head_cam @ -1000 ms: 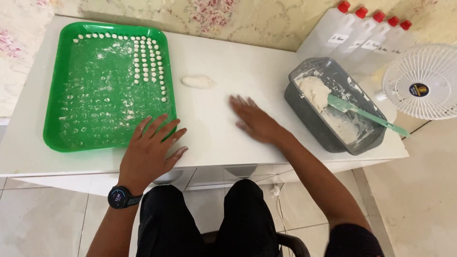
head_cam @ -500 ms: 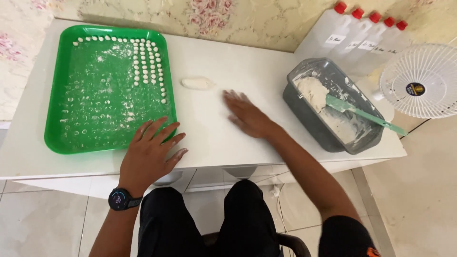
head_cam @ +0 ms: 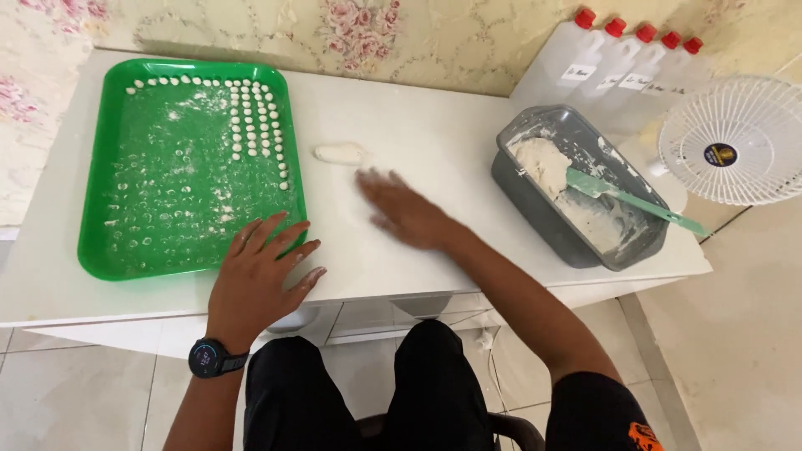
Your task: Shaping small spheres from a larger piece of white dough-like material and arranging them on a green tray.
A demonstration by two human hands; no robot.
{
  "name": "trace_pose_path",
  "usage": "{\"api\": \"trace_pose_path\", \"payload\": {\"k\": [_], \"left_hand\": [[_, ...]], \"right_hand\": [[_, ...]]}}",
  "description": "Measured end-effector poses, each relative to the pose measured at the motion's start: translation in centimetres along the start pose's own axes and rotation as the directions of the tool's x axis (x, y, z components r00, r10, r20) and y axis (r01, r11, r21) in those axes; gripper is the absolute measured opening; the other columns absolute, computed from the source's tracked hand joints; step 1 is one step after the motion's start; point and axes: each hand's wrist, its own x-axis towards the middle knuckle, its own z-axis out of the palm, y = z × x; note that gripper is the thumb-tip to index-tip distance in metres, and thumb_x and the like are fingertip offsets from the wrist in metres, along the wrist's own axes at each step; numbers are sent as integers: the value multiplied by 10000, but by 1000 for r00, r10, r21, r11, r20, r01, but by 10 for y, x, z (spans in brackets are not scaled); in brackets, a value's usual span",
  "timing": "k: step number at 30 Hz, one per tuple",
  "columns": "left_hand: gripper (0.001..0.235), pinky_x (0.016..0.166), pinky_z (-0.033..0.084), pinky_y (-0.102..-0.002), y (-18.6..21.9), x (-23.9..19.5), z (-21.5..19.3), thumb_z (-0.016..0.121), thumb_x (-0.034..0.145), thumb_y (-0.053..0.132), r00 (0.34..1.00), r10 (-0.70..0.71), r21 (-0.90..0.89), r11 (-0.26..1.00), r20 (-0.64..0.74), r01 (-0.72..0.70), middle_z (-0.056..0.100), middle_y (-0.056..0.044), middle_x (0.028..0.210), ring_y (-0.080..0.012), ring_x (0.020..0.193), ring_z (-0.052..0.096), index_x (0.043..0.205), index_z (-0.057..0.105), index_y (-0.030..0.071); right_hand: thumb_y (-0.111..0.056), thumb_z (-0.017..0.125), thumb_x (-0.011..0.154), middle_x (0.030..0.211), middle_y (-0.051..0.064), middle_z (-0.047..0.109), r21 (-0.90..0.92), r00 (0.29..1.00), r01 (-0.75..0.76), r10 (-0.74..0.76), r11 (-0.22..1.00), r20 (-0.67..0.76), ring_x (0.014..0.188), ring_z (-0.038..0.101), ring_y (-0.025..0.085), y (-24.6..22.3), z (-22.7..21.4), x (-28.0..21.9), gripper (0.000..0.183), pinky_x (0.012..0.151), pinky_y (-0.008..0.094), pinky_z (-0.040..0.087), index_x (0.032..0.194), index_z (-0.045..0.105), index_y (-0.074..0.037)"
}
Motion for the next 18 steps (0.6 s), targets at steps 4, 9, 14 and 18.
{"api": "trace_pose_path", "payload": {"k": [4, 9, 14, 18], "left_hand": [[290, 954, 349, -403, 1, 0, -2, 594, 738, 359, 1000, 19, 9, 1000, 4, -19, 547, 12, 1112, -231, 1136, 452, 997, 602, 228], [294, 951, 355, -387, 2, 4, 1, 587, 732, 395, 999, 30, 47, 998, -35, -29, 560, 18, 1097, -229, 1117, 474, 982, 606, 241], [296, 955, 357, -385, 2, 4, -3, 578, 738, 401, 999, 6, 41, 999, -41, -4, 562, 21, 1084, -223, 1123, 471, 980, 610, 234], [305, 955, 354, -392, 0, 3, 0, 577, 739, 401, 999, 19, 38, 999, -27, -18, 558, 13, 1093, -231, 1128, 467, 994, 603, 235]], "right_hand": [[-271, 346, 903, 1384, 150, 234, 50, 996, 35, -39, 998, 78, 1285, 187, 298, -27, -10, -23, 509, 1075, 428, 67, 1347, 202, -70], [-282, 331, 901, 1395, 113, 204, -22, 993, -105, 106, 994, 47, 1282, 187, 269, 12, -10, -30, 534, 1074, 399, 46, 1369, 145, -105], [-325, 335, 910, 1381, 162, 234, -7, 998, 51, -52, 999, -42, 1276, 211, 314, -11, 3, -15, 527, 1067, 447, 97, 1349, 200, -66], [-310, 333, 908, 1372, 162, 253, 61, 994, 106, -106, 992, -11, 1267, 201, 340, -23, -9, -42, 495, 1053, 477, 110, 1314, 261, -35]]}}
